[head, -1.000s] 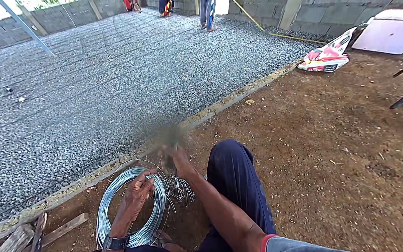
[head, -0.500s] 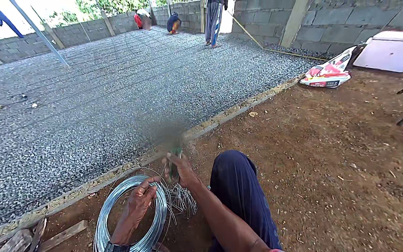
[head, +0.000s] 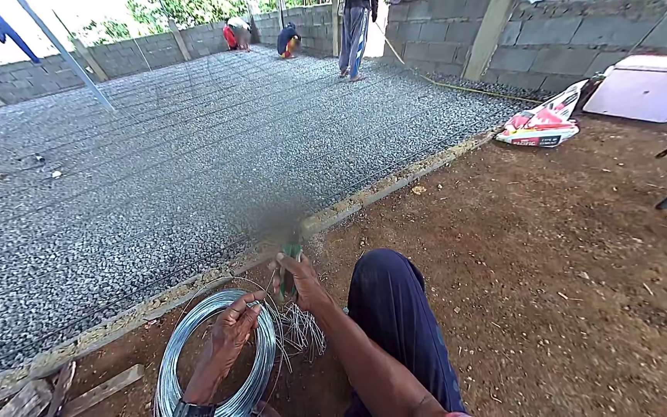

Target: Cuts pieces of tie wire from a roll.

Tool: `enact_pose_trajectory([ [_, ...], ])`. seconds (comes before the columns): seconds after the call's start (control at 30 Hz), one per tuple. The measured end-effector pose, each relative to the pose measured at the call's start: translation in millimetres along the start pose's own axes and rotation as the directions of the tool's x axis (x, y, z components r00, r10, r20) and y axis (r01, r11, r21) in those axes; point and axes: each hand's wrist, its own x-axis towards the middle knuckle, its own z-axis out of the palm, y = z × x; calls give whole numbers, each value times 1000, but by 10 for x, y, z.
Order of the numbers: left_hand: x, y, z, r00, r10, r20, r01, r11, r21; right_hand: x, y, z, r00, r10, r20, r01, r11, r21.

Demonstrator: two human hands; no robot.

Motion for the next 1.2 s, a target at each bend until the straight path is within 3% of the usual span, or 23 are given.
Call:
enact_pose_trajectory([
  [0.97, 7, 28, 16, 1000, 5, -12, -5, 999, 36, 59, 54, -40, 1000, -2, 9, 2, 1000, -4],
  [1.07, 34, 52, 14, 1000, 8, -14, -6, 994, 111, 58, 36, -60, 1000, -9, 14, 10, 998, -61],
  [1.2, -5, 81, -35, 997, -63, -39, 70, 971, 230, -95, 23, -82, 998, 57, 5, -53, 959, -280],
])
